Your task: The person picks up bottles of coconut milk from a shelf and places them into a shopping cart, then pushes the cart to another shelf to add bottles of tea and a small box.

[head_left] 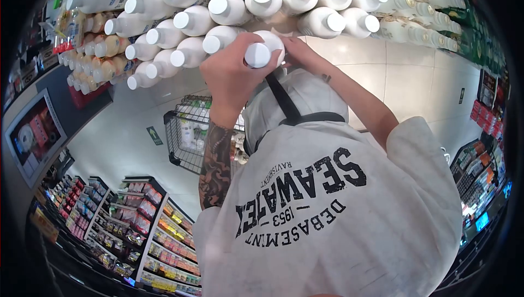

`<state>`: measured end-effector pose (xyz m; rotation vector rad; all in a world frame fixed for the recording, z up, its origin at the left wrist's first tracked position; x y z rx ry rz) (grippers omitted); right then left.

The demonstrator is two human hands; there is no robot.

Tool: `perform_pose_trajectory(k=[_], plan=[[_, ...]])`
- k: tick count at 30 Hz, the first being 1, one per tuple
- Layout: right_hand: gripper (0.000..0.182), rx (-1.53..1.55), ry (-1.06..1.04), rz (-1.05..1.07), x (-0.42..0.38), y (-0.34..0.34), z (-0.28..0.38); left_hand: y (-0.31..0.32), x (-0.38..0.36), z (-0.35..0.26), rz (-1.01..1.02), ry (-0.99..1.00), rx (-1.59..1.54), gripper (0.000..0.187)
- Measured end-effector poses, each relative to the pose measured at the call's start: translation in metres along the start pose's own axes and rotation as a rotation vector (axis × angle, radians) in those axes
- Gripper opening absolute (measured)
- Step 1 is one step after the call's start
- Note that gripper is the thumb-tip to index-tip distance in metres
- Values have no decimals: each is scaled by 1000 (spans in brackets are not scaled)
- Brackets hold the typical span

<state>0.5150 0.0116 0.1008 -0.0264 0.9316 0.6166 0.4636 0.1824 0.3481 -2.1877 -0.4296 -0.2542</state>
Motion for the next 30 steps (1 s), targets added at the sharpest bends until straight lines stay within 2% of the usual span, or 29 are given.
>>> perform_pose_trajectory(k=[1,4,11,23,26,29,30], plan=[[55,-15,90,51,7,-5,-9,3,2,5,30,-15,24,34],[58,-90,92,84,5,0,-5,14,8,14,113,-34,149,34],[43,38,115,253,18,21,8,36,8,30,151,-32,271,36],[38,-123,133,148,25,23,6,39,9,25,210,-65,409,36],[39,-89,113,175,14,23,5,8,-5,12,85,-174,280,37],[43,-130,123,135,-1,19,8,-30,-41,32,-33,-344,130,38],[43,-157,140,107,-8,19,11,-42,-61,45,-57,-486,74,36]])
Point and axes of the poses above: each hand's wrist, its own x-axis towards the middle knuckle, its own y-axis out of the palm, z = x × y, the point moved 5 cm from there along x, towards the middle knuckle, and after that the axes turned 3 degrees about x, right-handed, at the moved point
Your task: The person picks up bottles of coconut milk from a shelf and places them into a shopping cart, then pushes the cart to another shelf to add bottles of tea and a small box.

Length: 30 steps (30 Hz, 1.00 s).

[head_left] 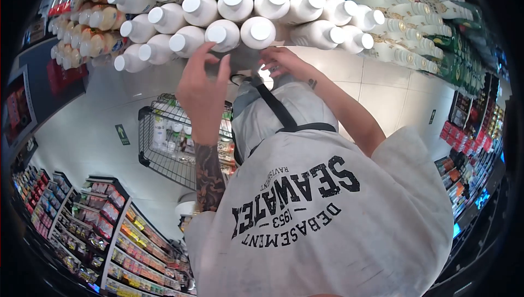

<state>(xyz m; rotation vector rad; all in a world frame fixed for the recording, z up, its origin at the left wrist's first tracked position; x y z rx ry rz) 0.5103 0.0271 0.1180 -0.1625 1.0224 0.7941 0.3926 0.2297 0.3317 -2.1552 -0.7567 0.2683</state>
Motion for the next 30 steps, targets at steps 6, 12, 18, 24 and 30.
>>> perform_pose_trajectory(k=[6,12,18,24,30], plan=[[35,-318,-80,-135,8,-51,-43,-8,-118,233,-262,-605,-361,31],[33,-898,-144,-368,13,-167,-119,33,-289,456,-488,-1209,-776,38],[37,-831,44,-320,-16,-258,-194,76,-386,614,-568,-1403,-1198,46],[38,-858,64,-398,-47,-248,-176,38,-357,660,-682,-1400,-881,59],[38,-891,55,-426,-63,-238,-159,38,-358,733,-571,-1493,-1009,54]])
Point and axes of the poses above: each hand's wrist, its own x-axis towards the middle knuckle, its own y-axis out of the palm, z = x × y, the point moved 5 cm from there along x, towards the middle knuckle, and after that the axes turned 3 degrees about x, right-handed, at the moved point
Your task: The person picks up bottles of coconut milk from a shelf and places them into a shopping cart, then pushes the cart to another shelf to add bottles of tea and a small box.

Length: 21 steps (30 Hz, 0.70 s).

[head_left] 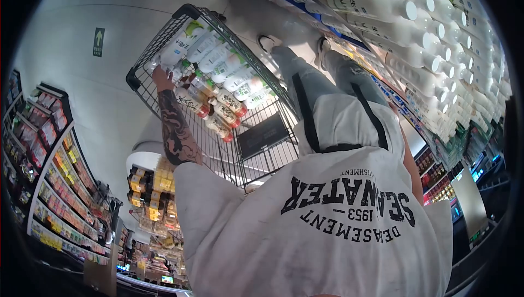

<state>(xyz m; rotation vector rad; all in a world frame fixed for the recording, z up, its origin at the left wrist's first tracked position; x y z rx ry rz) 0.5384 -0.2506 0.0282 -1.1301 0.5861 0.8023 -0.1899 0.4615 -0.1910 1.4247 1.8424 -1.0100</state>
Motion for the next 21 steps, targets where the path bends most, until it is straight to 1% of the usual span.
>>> perform_pose_trajectory(k=[1,4,7,10,13,15,16,18,20,21], plan=[[38,3,6,-6,-3,-1,-1,0,10,3,-21,-18,-15,54],[39,-11,-3,-18,-10,-6,0,1,21,9,-9,-52,-83,43],[39,-25,-12,-23,-16,-10,-1,2,26,9,-56,-64,-21,40],[39,34,8,-21,-12,-11,-17,3,26,16,-92,-9,-67,40],[37,109,38,-26,-7,-11,-36,0,42,23,-59,-44,-125,39],[37,119,42,-31,-10,-9,-36,0,37,19,-31,-85,-84,39],[37,173,49,-18,-11,-8,-37,-1,31,17,-20,-108,-60,39],[37,282,63,13,-13,0,-23,2,22,11,-27,-88,-50,47],[36,264,60,14,-6,1,-34,2,19,10,-35,-58,-31,52],[37,242,58,15,2,0,-41,-2,30,18,-3,10,23,53]])
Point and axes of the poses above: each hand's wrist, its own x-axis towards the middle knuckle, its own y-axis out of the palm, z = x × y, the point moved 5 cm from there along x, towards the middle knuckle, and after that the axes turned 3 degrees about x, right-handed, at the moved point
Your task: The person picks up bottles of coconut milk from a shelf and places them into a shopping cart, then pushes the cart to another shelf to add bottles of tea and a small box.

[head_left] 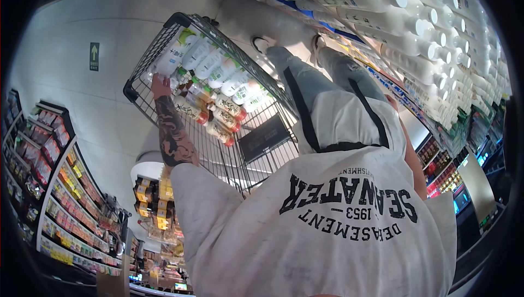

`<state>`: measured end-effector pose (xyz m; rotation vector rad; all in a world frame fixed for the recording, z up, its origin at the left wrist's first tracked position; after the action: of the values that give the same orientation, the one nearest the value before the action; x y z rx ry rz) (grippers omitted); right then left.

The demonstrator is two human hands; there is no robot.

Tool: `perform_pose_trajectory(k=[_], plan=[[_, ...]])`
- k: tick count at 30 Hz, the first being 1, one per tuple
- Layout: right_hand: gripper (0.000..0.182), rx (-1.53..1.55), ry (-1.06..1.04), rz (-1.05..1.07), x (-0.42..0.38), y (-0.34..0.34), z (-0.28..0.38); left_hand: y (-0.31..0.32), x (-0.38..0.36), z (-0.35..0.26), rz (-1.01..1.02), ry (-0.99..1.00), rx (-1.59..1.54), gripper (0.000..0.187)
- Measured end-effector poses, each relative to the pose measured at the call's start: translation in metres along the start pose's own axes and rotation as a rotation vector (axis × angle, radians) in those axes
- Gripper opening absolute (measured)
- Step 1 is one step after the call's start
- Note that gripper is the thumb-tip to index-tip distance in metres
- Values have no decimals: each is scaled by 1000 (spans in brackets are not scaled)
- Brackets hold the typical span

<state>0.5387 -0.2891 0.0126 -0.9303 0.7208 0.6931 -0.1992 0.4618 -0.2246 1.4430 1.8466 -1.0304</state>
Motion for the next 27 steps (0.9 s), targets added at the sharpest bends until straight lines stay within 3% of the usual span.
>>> perform_pose_trajectory(k=[3,5,8,12,14,19,21,24,26,27], plan=[[37,-32,-46,-27,15,-1,-4,-12,43,31,164,348,245,56],[37,-52,-72,-46,15,-3,-2,-9,59,41,214,374,229,53],[35,-93,-54,-63,4,0,17,-5,83,49,282,257,-68,48],[33,-56,-1,-61,7,-8,-8,-13,70,53,244,258,-8,41],[32,4,-5,-57,3,-16,-21,16,-9,21,-16,-216,-368,36],[32,81,0,-100,-25,-4,-2,8,-15,14,-31,-244,-196,36],[32,60,9,-103,-25,3,4,5,-13,25,75,-144,-102,39],[32,6,12,-91,-18,8,5,13,-63,29,-192,107,-43,45],[32,-33,-1,-93,-6,9,7,28,-112,16,-192,209,-118,49],[33,-54,-14,-89,3,16,12,30,-126,16,-164,257,-189,61]])
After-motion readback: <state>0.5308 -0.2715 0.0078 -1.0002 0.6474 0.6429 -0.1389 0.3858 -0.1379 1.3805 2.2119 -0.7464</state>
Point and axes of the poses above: each hand's wrist, its own x-axis towards the middle knuckle, its own y-axis out of the palm, z = x × y, the point moved 5 cm from there along x, towards the middle knuckle, and after that the axes turned 3 degrees about x, right-handed, at the moved point
